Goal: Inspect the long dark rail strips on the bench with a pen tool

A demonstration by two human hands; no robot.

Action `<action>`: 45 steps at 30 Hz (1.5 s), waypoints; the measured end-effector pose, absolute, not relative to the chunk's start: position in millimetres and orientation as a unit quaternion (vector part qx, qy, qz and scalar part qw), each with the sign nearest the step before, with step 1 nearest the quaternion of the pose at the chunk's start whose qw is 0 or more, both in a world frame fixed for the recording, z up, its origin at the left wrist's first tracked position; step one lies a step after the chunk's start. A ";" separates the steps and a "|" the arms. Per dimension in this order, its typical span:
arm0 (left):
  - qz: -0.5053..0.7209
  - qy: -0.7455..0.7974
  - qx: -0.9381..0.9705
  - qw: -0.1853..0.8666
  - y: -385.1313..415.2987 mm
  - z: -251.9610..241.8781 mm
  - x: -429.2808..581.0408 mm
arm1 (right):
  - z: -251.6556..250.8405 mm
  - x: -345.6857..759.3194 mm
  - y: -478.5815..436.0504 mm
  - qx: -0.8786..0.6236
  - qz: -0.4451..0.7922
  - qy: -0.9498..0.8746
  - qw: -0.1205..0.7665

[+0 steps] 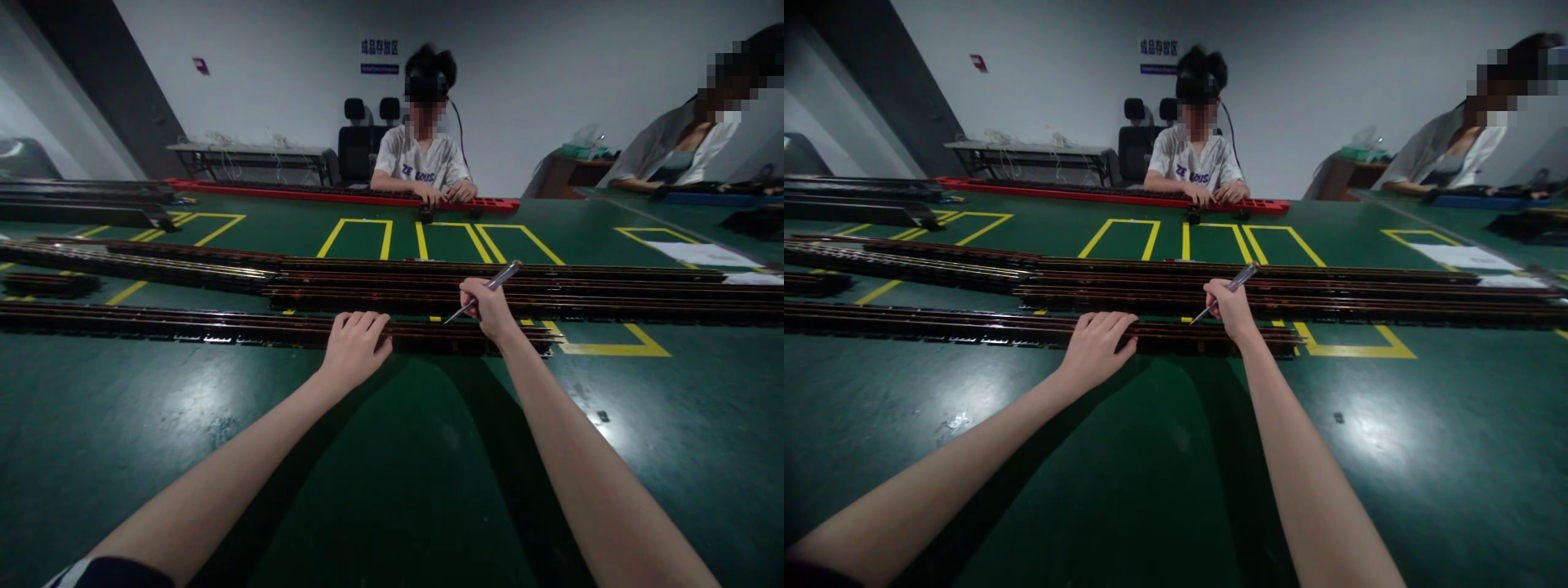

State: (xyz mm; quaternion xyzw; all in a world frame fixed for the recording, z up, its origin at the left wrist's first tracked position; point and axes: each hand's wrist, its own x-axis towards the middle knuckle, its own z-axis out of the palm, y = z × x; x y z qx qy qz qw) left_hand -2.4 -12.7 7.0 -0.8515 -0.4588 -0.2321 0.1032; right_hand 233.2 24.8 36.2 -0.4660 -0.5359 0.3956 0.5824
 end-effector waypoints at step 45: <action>-0.231 -0.460 -0.852 0.100 -13.6 7.4 -1.7 | 37.0 232.6 23.8 -0.460 0.406 -0.528 0.587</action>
